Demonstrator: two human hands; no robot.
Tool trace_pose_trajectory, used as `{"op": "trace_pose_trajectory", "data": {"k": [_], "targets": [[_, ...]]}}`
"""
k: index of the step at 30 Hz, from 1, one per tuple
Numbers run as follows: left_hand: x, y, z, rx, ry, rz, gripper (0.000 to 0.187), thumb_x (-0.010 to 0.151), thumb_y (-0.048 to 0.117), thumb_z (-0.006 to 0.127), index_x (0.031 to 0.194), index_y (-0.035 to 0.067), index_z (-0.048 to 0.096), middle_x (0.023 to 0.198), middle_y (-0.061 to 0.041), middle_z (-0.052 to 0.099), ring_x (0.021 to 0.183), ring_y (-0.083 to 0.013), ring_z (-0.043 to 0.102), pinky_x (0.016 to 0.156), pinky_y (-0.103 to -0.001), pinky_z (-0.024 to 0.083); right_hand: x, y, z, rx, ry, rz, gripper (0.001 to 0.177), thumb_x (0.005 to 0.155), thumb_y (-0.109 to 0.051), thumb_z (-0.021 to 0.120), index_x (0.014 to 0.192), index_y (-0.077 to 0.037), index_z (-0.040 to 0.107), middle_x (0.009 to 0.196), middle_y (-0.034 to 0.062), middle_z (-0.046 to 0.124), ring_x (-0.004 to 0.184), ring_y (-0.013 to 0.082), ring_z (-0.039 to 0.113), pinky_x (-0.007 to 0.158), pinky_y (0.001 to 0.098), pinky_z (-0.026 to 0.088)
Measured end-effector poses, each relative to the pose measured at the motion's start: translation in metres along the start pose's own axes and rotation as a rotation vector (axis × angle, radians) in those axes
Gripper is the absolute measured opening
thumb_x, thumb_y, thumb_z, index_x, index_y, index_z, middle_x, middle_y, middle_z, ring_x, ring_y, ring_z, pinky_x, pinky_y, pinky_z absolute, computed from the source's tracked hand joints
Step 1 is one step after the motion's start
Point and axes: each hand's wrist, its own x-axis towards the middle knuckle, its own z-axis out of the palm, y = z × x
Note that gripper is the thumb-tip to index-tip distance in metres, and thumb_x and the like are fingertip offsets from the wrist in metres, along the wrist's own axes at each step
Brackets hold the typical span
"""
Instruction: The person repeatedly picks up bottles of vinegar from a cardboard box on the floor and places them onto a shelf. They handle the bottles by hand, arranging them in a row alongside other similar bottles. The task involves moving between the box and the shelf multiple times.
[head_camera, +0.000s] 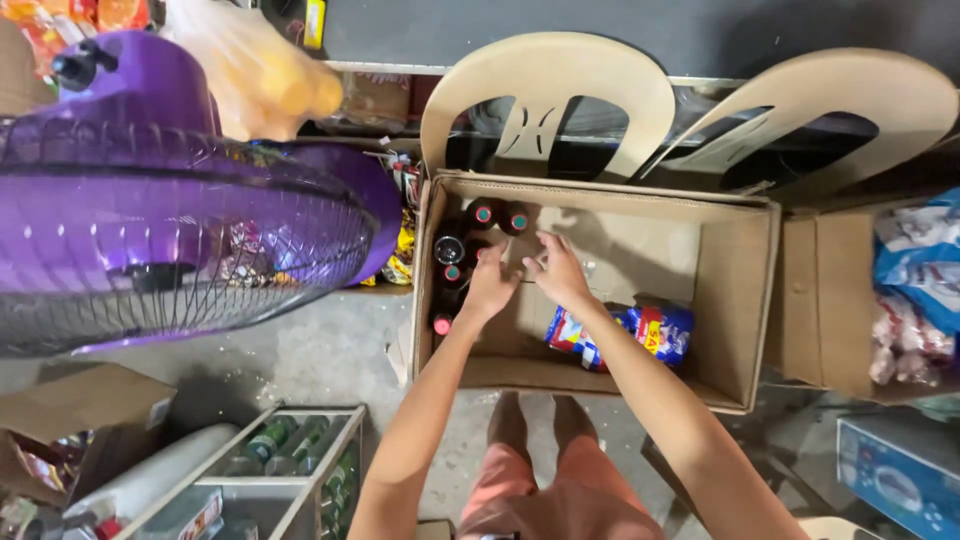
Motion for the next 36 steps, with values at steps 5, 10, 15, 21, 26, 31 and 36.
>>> {"op": "trace_pose_trajectory", "data": {"k": [5, 10, 15, 21, 26, 31, 36], "targets": [[0.037, -0.035, 0.013, -0.062, 0.042, 0.046, 0.077, 0.082, -0.005, 0.060, 0.155, 0.000, 0.036, 0.150, -0.025, 0.049, 0.135, -0.0369, 0.053, 0.111, -0.039, 0.046, 0.027, -0.031, -0.005, -0.089, -0.068, 0.141, 0.079, 0.094, -0.022, 0.071, 0.157, -0.020, 0.025, 0.149, 0.0206, 0.045, 0.114, 0.0333, 0.064, 0.091, 0.0449, 0.054], [0.047, -0.042, 0.013, -0.079, 0.005, 0.011, 0.083, 0.080, -0.011, 0.058, 0.157, -0.002, 0.027, 0.159, -0.024, 0.037, 0.146, -0.0370, 0.040, 0.117, -0.037, 0.038, 0.043, -0.029, 0.007, -0.162, -0.196, 0.200, 0.082, 0.095, -0.024, 0.067, 0.160, -0.033, 0.017, 0.159, 0.0233, 0.030, 0.112, 0.0309, 0.067, 0.089, 0.0456, 0.058], [0.042, -0.045, 0.014, 0.021, -0.005, 0.003, 0.083, 0.084, -0.007, 0.063, 0.157, -0.001, 0.025, 0.160, -0.024, 0.036, 0.148, -0.0361, 0.035, 0.120, -0.038, 0.032, 0.044, -0.003, 0.034, -0.393, -0.143, 0.063, 0.049, 0.099, -0.023, 0.069, 0.140, -0.015, 0.043, 0.125, 0.0234, 0.060, 0.106, 0.0400, 0.067, 0.088, 0.0524, 0.054], [0.035, -0.026, 0.005, -0.111, -0.018, -0.095, 0.080, 0.090, -0.001, 0.063, 0.161, 0.003, 0.026, 0.159, -0.022, 0.042, 0.145, -0.0326, 0.047, 0.120, -0.035, 0.038, 0.047, -0.001, 0.040, -0.449, -0.236, -0.001, 0.051, 0.076, 0.003, 0.066, 0.123, -0.010, 0.051, 0.120, 0.0250, 0.059, 0.081, 0.0380, 0.072, 0.068, 0.0467, 0.060], [0.029, -0.021, -0.007, -0.221, -0.095, -0.132, 0.091, 0.079, -0.013, 0.059, 0.161, 0.007, 0.023, 0.161, -0.018, 0.038, 0.146, -0.0291, 0.044, 0.117, -0.034, 0.040, 0.053, 0.001, 0.027, -0.402, -0.110, -0.105, 0.021, 0.087, -0.001, 0.067, 0.107, -0.005, 0.059, 0.103, 0.0214, 0.066, 0.079, 0.0372, 0.069, 0.068, 0.0493, 0.056], [0.020, -0.019, -0.013, -0.338, -0.138, -0.124, 0.092, 0.079, -0.017, 0.058, 0.160, 0.007, 0.021, 0.165, -0.015, 0.032, 0.150, -0.0271, 0.035, 0.117, -0.035, 0.036, 0.050, 0.017, 0.026, -0.402, 0.020, -0.202, 0.038, 0.070, 0.012, 0.064, 0.105, -0.004, 0.065, 0.093, 0.0186, 0.070, 0.083, 0.0337, 0.069, 0.072, 0.0464, 0.056], [-0.008, -0.006, -0.009, -0.112, -0.116, 0.000, 0.098, 0.075, -0.019, 0.052, 0.164, 0.004, 0.018, 0.163, -0.019, 0.036, 0.152, -0.0313, 0.034, 0.125, -0.035, 0.027, 0.009, -0.048, -0.020, -0.457, -0.274, -0.019, 0.028, 0.090, 0.000, 0.065, 0.117, 0.002, 0.060, 0.094, 0.0193, 0.068, 0.075, 0.0284, 0.071, 0.069, 0.0424, 0.058]]}}
